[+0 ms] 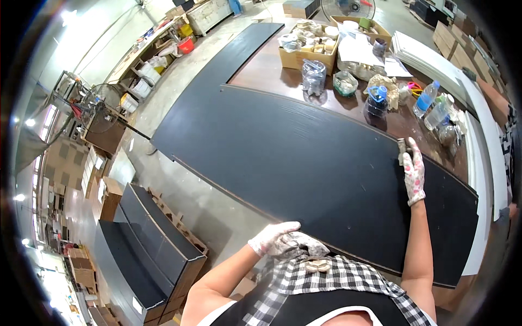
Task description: The person wipes a large black wood panel with a cloth and a handheld scraper, clearing the surface and edges.
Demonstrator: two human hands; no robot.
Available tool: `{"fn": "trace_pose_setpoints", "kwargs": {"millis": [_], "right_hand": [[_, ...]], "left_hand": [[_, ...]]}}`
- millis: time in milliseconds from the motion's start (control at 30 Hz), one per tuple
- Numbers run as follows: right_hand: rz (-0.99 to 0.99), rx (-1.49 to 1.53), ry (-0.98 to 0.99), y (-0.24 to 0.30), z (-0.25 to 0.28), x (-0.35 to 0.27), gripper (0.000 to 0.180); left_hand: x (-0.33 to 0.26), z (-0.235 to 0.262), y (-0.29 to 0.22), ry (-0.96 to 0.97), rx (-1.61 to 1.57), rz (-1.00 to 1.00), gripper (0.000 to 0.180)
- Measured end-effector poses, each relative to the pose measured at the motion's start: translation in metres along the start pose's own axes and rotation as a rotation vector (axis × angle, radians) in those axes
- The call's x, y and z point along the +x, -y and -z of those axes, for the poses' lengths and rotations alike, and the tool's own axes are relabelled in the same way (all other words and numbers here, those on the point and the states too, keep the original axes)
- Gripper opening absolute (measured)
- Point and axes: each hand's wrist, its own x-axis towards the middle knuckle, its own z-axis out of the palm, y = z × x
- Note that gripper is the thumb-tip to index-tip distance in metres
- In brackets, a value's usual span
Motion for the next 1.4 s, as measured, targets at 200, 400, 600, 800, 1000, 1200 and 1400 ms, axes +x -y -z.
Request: {"fn": "trace_pose_setpoints", "kwargs": {"millis": [200, 400, 600, 800, 1000, 1200, 1400], "right_hand": [[0.136, -0.304, -0.111, 0.013, 0.021, 0.019, 0.054], [-0.050, 0.040, -0.085, 0.035, 0.035, 0.036, 0.059], [0.334, -0.362, -0.249, 0.097, 0.091, 0.090, 0.057], [0.315, -0.393, -0.316, 0.180, 0.168, 0.116, 0.052], [0.590, -0.346, -0.579, 0.200, 0.125, 0.061, 0.060], [0.456, -0.207, -0.647, 0.193, 0.108, 0.023, 0.065], [0.525, -0.342, -0.692, 0.176, 0.111, 0.007, 0.051]], "left_hand": [[0.019, 0.003, 0.010, 0.049, -0.028, 0.141, 0.033], [0.013, -0.015, 0.004, 0.024, -0.282, 0.257, 0.029], [0.026, -0.031, -0.010, 0.304, -0.513, 0.159, 0.034], [0.064, -0.056, -0.055, 0.601, -0.280, -0.021, 0.047], [0.051, -0.082, -0.104, 0.432, 0.191, -0.025, 0.060], [-0.020, -0.090, -0.193, 0.476, 0.689, -1.135, 0.042], [-0.028, -0.157, -0.261, -0.215, 1.635, -1.958, 0.057]]}}
